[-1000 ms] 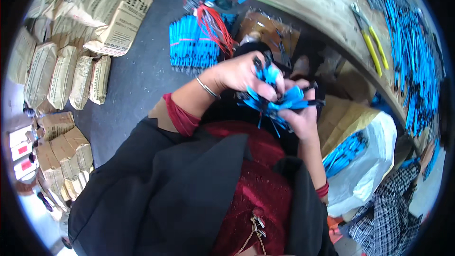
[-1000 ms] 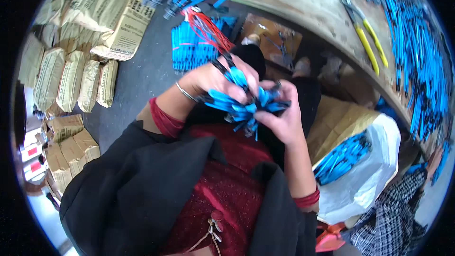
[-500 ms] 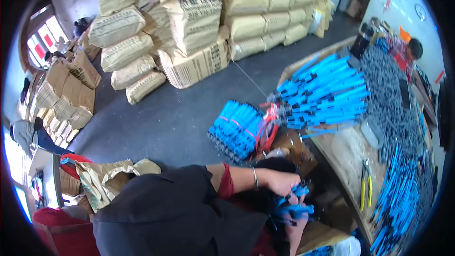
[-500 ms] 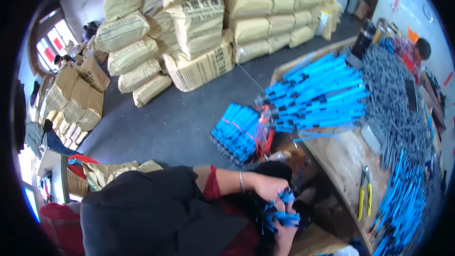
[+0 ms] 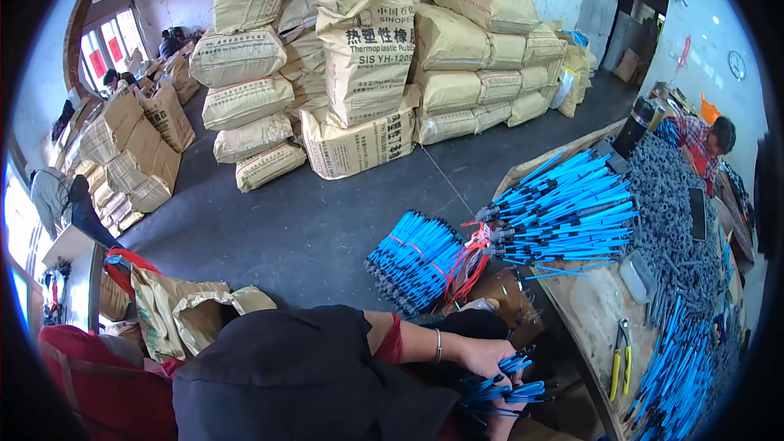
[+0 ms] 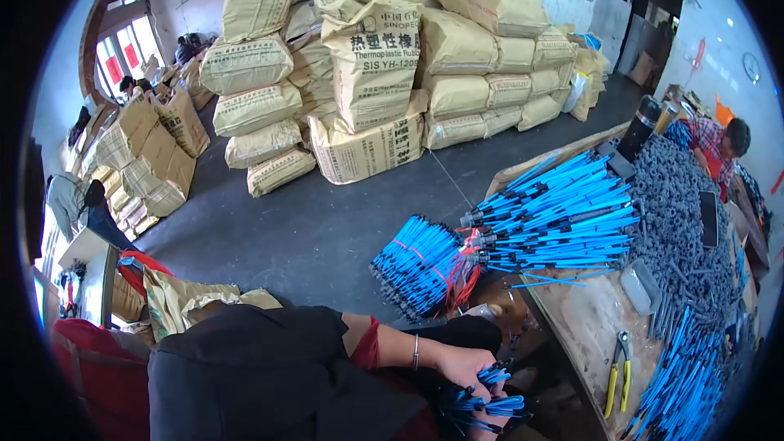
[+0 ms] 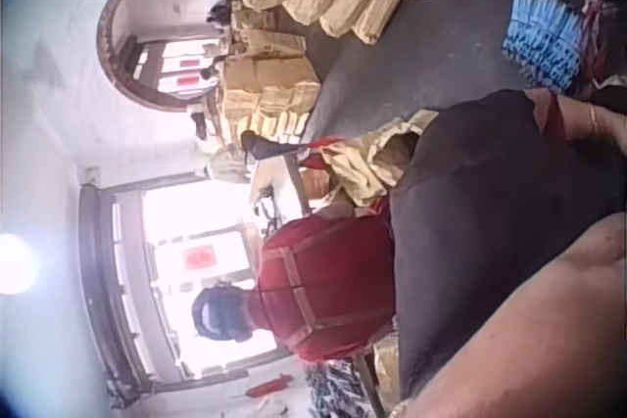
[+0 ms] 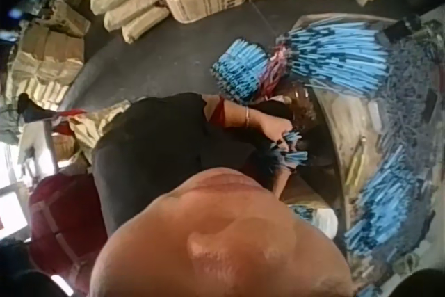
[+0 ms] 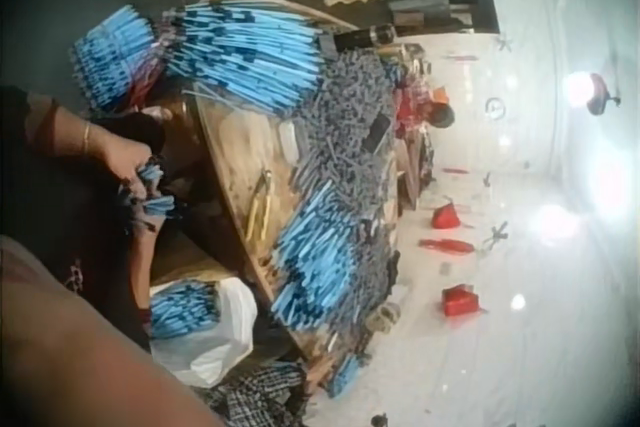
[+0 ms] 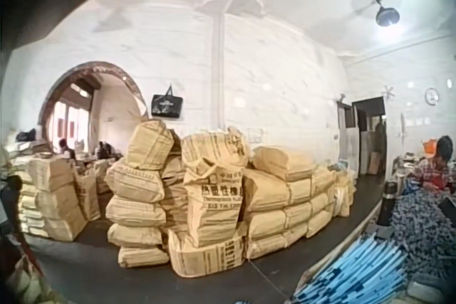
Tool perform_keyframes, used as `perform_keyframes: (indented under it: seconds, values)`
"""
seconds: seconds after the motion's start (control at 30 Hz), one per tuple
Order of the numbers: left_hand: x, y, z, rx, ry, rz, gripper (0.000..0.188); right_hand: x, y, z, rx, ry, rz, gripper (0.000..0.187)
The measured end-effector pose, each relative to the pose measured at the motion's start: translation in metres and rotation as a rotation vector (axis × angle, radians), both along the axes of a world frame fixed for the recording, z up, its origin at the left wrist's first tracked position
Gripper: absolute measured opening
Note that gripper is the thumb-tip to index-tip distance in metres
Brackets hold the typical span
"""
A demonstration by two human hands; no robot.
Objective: The person processes blue plastic parts by hand, then bundles them using pliers at a workbench.
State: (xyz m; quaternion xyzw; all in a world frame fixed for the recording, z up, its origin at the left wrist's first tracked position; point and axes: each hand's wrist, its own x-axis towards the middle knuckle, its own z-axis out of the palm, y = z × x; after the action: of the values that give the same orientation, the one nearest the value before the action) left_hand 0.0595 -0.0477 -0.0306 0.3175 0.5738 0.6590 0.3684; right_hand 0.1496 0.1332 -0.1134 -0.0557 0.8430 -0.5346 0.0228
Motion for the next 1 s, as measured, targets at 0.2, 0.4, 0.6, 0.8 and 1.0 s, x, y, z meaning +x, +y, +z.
perform_keyframes:
  seconds: [0.2, 0.4, 0.6, 0.8, 1.0]
  values:
    - [0.002, -0.005, 0.003, 0.026, 0.018, -0.09, 0.025, -0.008, -0.013, 0.006, 0.197, 0.066, 0.024, 0.043]
    - [0.003, -0.006, -0.005, 0.055, -0.002, -0.205, 0.03, 0.004, -0.027, 0.012, 0.403, 0.123, 0.026, 0.041]
    - [0.007, -0.01, -0.01, 0.102, -0.049, -0.173, 0.028, -0.007, -0.033, 0.02, 0.604, 0.203, 0.034, 0.038]
    - [0.005, -0.003, -0.012, 0.025, 0.038, -0.137, 0.027, -0.026, 0.022, -0.079, 0.451, 0.791, 0.283, 0.046]
    - [0.006, 0.0, -0.023, 0.075, 0.04, -0.159, 0.026, -0.005, 0.008, -0.022, -0.136, 0.247, 0.143, 0.054]
